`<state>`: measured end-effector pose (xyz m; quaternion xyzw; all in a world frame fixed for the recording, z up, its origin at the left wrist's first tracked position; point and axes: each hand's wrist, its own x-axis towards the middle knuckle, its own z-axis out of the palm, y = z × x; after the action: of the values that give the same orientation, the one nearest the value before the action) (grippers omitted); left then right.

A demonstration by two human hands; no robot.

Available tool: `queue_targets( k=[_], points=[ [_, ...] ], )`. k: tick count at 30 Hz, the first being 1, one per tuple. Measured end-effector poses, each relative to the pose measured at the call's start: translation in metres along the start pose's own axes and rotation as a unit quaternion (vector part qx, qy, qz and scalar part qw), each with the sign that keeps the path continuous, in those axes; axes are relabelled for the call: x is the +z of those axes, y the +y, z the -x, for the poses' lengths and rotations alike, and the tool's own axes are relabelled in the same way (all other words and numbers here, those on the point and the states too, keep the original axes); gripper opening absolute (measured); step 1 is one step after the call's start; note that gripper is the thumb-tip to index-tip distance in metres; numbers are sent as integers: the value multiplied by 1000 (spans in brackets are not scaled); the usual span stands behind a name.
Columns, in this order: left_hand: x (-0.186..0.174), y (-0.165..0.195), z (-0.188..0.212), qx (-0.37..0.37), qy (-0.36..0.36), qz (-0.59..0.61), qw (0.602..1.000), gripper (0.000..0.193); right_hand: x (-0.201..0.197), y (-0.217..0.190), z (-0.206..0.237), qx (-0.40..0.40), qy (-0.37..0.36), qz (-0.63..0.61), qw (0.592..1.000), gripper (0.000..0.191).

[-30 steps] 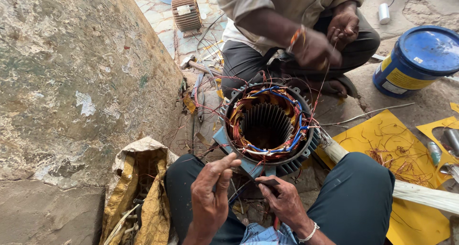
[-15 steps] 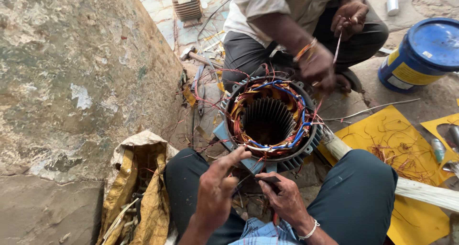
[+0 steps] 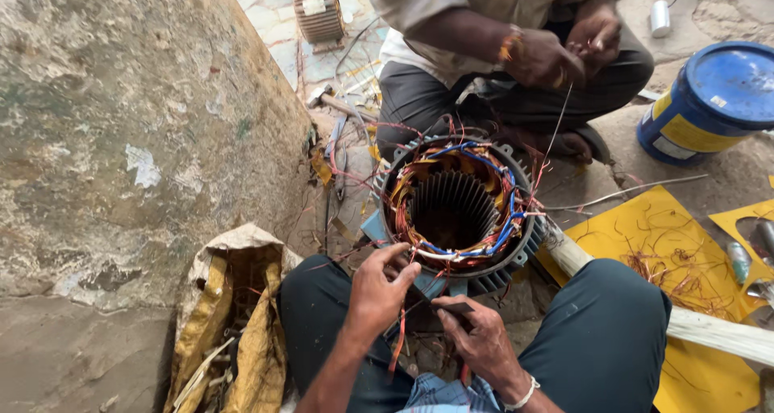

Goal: The person sits on the ground and winds copper wire into the slots of a motor stator. They use their hands to guide the wire and occasionally use pliers to adjust or cut the wire. Another person works nearby on a similar task.

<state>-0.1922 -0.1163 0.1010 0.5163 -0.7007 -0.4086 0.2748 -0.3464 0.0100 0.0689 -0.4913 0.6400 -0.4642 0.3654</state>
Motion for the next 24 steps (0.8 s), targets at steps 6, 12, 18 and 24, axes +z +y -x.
queue_targets(
  k=[6, 12, 18, 24],
  points=[
    [1, -13, -7, -78, -77, 15, 994, 38, 3, 9, 0, -74, 13, -16, 997, 18],
    [0, -8, -9, -92, -71, -55, 992, 36, 6, 13, -1, -47, 6, 11, 999, 19],
    [-2, 11, -16, -68, -62, -107, 990, 31, 7, 10, -4, 14, -8, -7, 1000, 19],
    [1, 15, -20, -21, -19, -174, 984, 24, 10, 9, -3, -59, 16, 5, 998, 19]
  ],
)
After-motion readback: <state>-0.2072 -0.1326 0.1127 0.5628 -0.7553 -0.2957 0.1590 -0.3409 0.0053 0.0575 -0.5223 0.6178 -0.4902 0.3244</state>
